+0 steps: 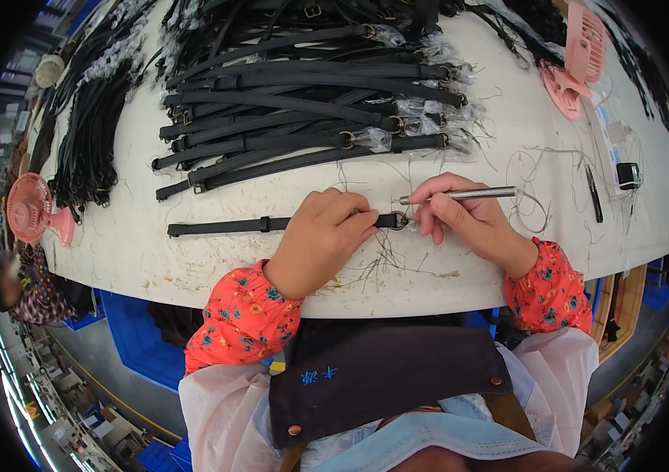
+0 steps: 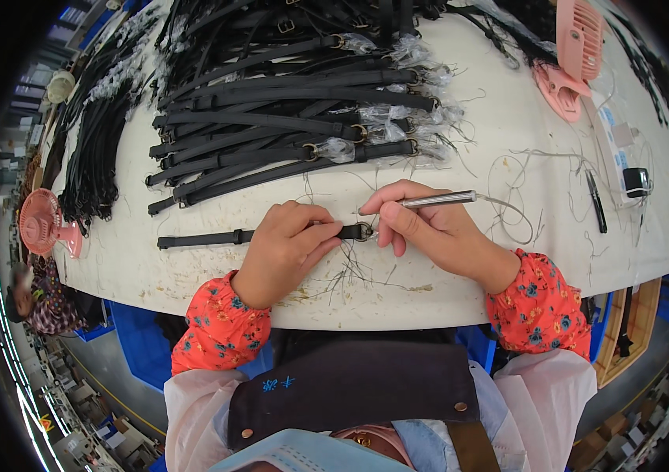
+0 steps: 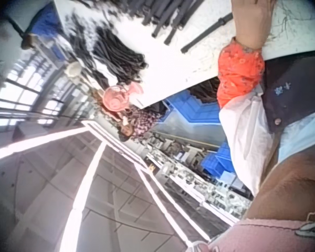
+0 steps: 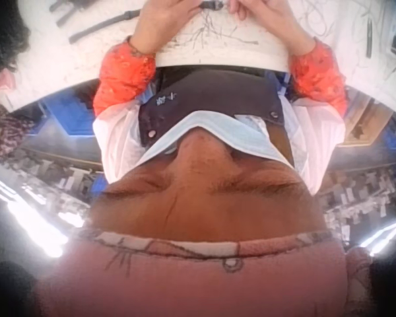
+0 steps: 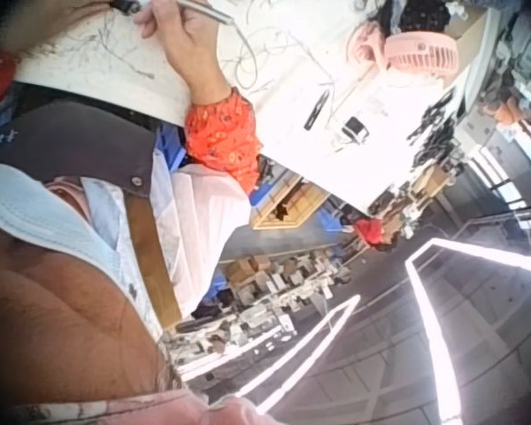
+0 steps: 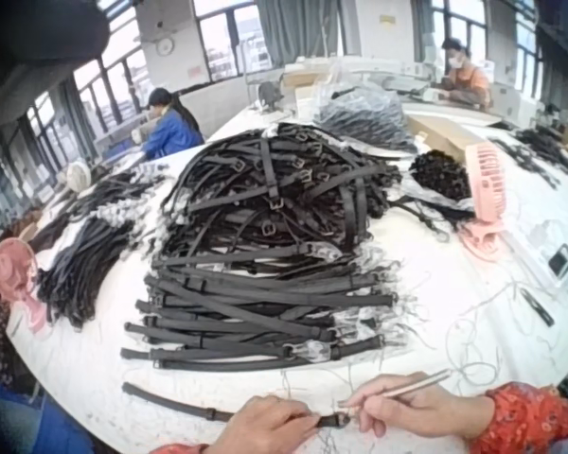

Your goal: The person uses a metal tool to attach metal hardware to the ends of black straps. They repeatedly pick up a strap, insert the tool into the end, and manipulate the hardware to secure it. The person works on multiple straps sequentially, placing finished items on the table.

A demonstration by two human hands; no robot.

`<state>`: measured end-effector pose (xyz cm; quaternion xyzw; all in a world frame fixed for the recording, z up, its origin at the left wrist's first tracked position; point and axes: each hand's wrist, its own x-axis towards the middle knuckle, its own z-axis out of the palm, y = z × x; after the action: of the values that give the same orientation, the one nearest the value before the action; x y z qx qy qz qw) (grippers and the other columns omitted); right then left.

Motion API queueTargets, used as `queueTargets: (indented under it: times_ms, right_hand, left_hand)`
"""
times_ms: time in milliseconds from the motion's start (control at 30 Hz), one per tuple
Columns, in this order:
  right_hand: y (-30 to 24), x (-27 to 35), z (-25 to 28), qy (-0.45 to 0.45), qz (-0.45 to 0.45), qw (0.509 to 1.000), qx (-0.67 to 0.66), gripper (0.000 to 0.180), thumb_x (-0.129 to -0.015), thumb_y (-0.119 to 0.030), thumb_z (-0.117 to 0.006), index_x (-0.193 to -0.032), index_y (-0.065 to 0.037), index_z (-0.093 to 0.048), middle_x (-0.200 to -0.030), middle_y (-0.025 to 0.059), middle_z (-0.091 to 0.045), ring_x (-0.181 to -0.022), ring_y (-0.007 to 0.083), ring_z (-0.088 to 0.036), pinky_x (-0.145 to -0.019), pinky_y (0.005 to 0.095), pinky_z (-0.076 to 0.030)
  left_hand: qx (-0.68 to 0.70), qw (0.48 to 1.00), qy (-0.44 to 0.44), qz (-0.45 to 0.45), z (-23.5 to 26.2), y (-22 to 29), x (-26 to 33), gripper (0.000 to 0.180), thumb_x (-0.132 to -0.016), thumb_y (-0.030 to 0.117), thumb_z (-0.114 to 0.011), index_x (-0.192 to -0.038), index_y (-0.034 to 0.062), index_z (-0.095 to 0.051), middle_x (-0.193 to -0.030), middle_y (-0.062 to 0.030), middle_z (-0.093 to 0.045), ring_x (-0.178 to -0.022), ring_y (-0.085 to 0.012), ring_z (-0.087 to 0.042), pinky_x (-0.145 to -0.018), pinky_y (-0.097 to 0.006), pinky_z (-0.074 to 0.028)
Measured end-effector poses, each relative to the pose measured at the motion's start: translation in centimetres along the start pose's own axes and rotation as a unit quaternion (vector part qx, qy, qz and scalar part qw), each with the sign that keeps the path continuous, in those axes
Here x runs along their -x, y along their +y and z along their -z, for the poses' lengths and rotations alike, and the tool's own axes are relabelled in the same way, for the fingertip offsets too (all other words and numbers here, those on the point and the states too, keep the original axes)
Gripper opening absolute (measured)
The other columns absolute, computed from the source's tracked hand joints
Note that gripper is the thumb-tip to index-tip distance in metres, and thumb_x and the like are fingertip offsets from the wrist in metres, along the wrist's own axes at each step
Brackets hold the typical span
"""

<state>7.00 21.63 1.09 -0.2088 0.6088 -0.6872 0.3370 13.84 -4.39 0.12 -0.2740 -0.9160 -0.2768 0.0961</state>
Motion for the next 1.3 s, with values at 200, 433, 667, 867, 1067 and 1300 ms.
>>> queueTargets:
  times_ms: [200, 433, 667, 867, 1067, 1300]
  right_hand:
    - [0.4, 0.0, 0.1, 0.021, 0.049, 0.999, 0.004, 0.029, -0.111, -0.023, -0.049, -0.125, -0.001, -0.062, -0.091, 0.0055, -0.067, -0.076, 0.0088, -0.061, -0.069, 0.0239, -0.050]
    - [0.3, -0.1, 0.3, 0.027, 0.076, 0.997, 0.010, 0.030, -0.111, -0.024, -0.048, -0.126, -0.001, -0.061, -0.094, 0.0056, -0.067, -0.082, 0.0093, -0.061, -0.074, 0.0253, -0.052]
    - [0.3, -0.1, 0.3, 0.036, 0.067, 0.997, 0.009, 0.032, -0.112, -0.026, -0.048, -0.127, -0.001, -0.060, -0.094, 0.0056, -0.067, -0.080, 0.0098, -0.061, -0.075, 0.0257, -0.052]
    - [0.2, -0.1, 0.5, 0.060, 0.068, 0.996, 0.001, 0.035, -0.112, -0.031, -0.046, -0.126, -0.002, -0.059, -0.092, 0.0069, -0.068, -0.076, 0.0105, -0.062, -0.073, 0.0253, -0.051]
    - [0.7, -0.3, 0.7, 0.053, 0.065, 0.996, -0.024, 0.036, -0.112, -0.031, -0.046, -0.123, -0.001, -0.060, -0.082, 0.0061, -0.067, -0.068, 0.0095, -0.061, -0.069, 0.0251, -0.051]
    - [-0.3, 0.2, 0.3, -0.014, -0.027, 0.999, 0.031, 0.037, -0.110, -0.034, -0.050, -0.111, 0.000, -0.066, -0.076, 0.0028, -0.065, -0.065, 0.0071, -0.060, -0.057, 0.0222, -0.047]
  left_hand:
    - [-0.087, 0.995, 0.038, -0.015, -0.5, 0.3, -0.6, 0.019, -0.083, 0.004, -0.074, -0.100, 0.0080, -0.068, -0.100, -0.0008, -0.067, -0.090, -0.0228, -0.062, -0.080, -0.037, -0.047]
    - [0.058, 0.995, -0.005, 0.079, -0.2, 0.2, -1.2, 0.018, -0.087, 0.005, -0.073, -0.105, 0.0085, -0.069, -0.101, -0.0065, -0.063, -0.089, -0.0272, -0.060, -0.077, -0.038, -0.048]
    - [0.113, 0.992, 0.004, 0.063, 0.0, 0.8, -1.3, 0.026, -0.083, 0.004, -0.078, -0.107, 0.0095, -0.071, -0.109, -0.0080, -0.060, -0.088, -0.0263, -0.062, -0.075, -0.037, -0.052]
    - [0.041, 0.999, -0.017, -0.030, -0.8, 0.8, -2.1, 0.022, -0.081, 0.003, -0.076, -0.101, 0.0090, -0.071, -0.095, -0.0057, -0.062, -0.086, -0.0258, -0.061, -0.073, -0.038, -0.052]
    - [0.157, 0.987, 0.003, 0.047, -1.5, 0.1, -2.0, 0.016, -0.083, 0.000, -0.075, -0.097, 0.0058, -0.072, -0.093, -0.0066, -0.065, -0.082, -0.0229, -0.062, -0.071, -0.033, -0.052]
    - [0.263, 0.946, -0.024, 0.188, 0.3, -0.1, -2.1, 0.007, -0.088, 0.001, -0.074, -0.094, 0.0007, -0.071, -0.091, -0.0058, -0.068, -0.067, -0.0116, -0.056, -0.064, -0.027, -0.047]
